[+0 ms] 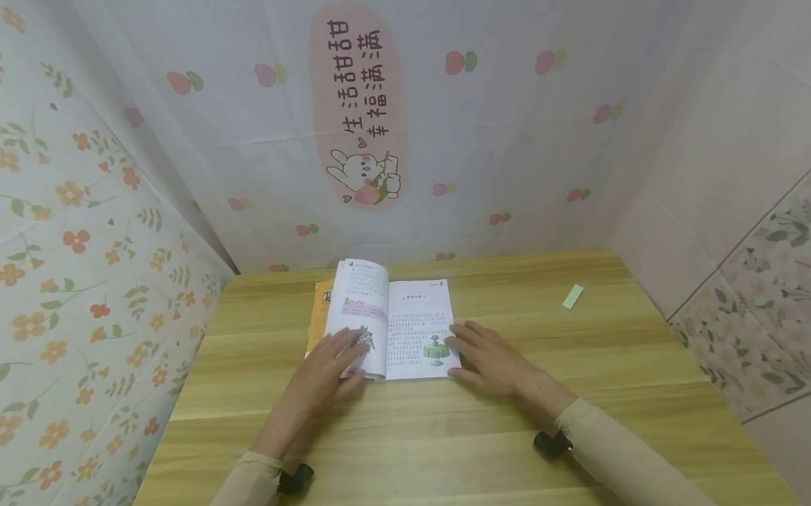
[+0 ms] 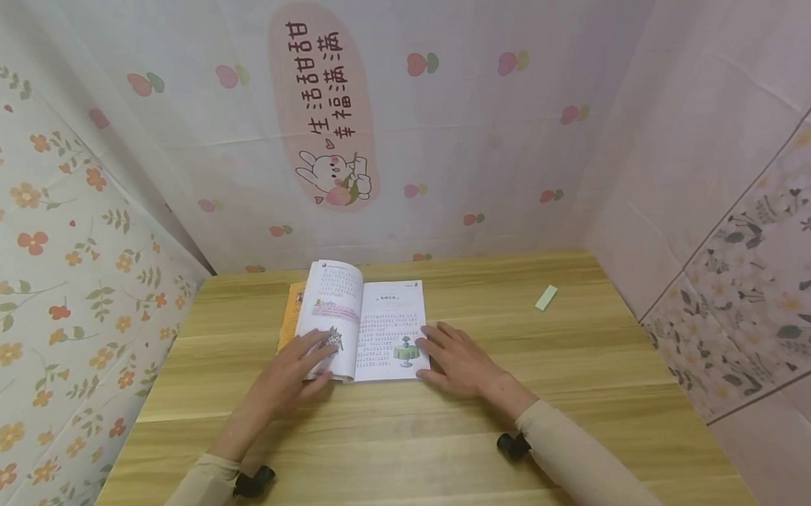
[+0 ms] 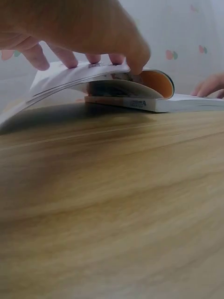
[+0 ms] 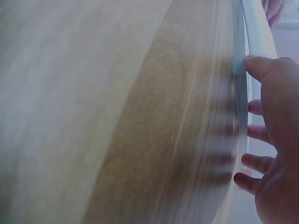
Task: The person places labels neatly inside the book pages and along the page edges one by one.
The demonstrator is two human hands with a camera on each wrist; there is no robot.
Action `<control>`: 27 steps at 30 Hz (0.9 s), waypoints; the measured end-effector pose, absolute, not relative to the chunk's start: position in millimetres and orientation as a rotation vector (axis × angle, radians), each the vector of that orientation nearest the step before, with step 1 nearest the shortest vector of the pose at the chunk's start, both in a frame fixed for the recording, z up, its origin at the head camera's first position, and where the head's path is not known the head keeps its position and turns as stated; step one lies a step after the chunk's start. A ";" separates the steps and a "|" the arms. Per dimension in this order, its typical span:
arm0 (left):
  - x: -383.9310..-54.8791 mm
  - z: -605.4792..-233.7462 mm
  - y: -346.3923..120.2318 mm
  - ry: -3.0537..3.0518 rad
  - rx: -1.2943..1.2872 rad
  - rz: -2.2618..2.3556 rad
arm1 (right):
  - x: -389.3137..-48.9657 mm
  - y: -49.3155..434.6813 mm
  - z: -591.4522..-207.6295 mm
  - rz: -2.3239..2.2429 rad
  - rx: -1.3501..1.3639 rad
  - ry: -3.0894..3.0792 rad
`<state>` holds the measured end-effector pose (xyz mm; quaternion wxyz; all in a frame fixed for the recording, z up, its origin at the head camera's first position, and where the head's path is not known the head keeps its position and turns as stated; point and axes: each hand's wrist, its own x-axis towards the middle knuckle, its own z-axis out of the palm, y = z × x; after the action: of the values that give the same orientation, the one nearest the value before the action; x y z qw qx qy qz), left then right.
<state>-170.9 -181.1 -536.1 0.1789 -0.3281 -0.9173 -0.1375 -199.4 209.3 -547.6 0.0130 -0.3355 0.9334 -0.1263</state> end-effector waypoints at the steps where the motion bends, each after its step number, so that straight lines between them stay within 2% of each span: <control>1: -170.8 -536.6 -181.3 -2.599 -0.930 -0.404 | -199.2 209.3 -547.3 -0.393 -1.045 2.908; 17: -182.2 -532.0 -167.3 -2.828 -0.820 -0.329 | -199.2 209.9 -547.0 -0.391 -1.062 2.909; 27: -193.9 -528.3 -156.4 -2.906 -0.906 -0.304 | -199.2 210.4 -547.7 -0.382 -1.066 2.912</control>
<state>-193.9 -156.4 -528.3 0.0411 -0.2960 -0.9491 -0.0994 -199.2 210.4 -547.7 0.0087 -0.3412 0.9320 -0.1224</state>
